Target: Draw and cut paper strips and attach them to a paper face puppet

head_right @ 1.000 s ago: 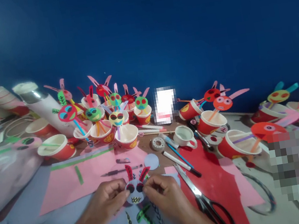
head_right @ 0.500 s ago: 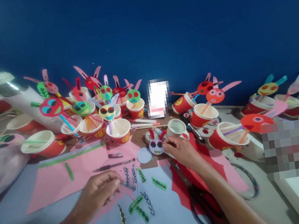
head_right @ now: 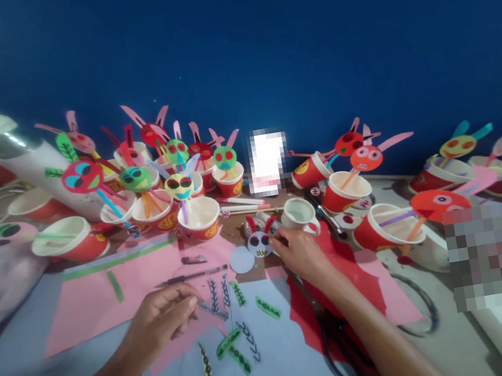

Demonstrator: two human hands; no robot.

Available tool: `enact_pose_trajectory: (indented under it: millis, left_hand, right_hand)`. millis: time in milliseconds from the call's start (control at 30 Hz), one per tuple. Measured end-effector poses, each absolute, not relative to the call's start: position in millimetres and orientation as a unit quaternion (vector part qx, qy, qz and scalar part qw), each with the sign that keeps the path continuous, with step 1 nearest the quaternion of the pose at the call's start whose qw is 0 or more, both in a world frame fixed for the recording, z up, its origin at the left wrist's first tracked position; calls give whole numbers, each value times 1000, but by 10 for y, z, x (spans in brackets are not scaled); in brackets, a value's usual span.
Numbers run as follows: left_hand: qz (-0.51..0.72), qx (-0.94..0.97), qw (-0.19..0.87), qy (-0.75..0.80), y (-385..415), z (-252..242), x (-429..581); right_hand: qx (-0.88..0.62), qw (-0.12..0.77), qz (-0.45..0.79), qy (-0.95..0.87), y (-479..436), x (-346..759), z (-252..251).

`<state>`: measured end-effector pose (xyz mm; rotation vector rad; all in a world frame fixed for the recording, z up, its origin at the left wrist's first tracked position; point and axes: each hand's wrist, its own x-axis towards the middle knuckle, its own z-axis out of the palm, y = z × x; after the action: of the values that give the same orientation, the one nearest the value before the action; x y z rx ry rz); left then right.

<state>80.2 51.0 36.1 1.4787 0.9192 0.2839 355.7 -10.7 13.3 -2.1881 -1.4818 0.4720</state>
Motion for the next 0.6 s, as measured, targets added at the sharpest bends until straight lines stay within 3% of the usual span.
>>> enact_pose_trajectory:
  millis: [600]
  left_hand:
    - [163, 641, 632, 403, 554, 393, 745]
  right_hand:
    - [-841, 115, 80, -523, -321, 3347, 378]
